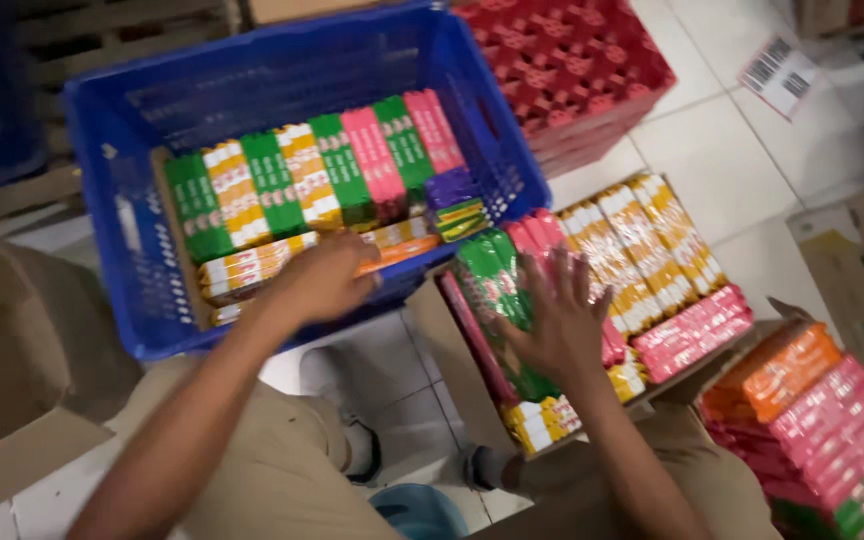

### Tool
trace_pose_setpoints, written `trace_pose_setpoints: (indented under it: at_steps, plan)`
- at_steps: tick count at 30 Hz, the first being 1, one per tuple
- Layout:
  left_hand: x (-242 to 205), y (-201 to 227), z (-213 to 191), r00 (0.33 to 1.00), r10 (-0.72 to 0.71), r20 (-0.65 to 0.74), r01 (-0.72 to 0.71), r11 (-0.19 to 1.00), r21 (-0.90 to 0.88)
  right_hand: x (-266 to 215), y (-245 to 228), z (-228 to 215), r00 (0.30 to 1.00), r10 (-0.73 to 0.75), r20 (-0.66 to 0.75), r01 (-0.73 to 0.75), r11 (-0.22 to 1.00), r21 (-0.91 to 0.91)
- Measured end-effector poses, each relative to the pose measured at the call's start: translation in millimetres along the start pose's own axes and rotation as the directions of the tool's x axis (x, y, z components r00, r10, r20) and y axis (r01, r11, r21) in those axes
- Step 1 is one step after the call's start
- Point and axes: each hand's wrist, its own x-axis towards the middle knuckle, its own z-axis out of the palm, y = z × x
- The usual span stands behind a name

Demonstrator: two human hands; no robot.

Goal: The person sits on the floor and sorts packaged items from a blue crate into a cardboard box. They pick up stacks of colorful packages, arrange them by color, and place them into the box.

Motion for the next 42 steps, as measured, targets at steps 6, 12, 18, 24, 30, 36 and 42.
trace_pose_setpoints:
  at_steps: [6,12,18,24,30,36,42]
  plan:
    - [27,-88,-13,0.968,-0.232,0.097,0.218,0.967,0.131,-6,-24,20,0.770,-0.263,-0.582,0.357,0.933,0.050]
    - [65,-157,42,0.904,-0.254,0.343,0.103,0.910,0.402,-38,-78,16,0.758,-0.599,-0.260,0.651,0.723,0.232]
    - [89,-201,86,0.962,-0.100,0.255,0.029,0.963,0.269,-29,-64,66,0.821,-0.569,-0.041,0.487,0.662,0.569]
    - [102,-211,109,0.917,-0.193,0.349,0.024,0.901,0.434,-36,-52,104,0.826,-0.558,0.084,0.467,0.759,0.454]
    - [103,-239,142,0.928,-0.212,0.307,0.087,0.923,0.375,-30,-69,91,0.827,-0.557,0.074,0.498,0.788,0.363]
    - [89,-225,111,0.970,-0.141,0.199,0.099,0.973,0.208,-40,-66,88,0.762,-0.642,0.085,0.587,0.740,0.327]
    - [77,-205,45,0.955,-0.234,0.184,0.218,0.971,0.102,-50,-78,65,0.688,-0.726,-0.008,0.715,0.676,0.180]
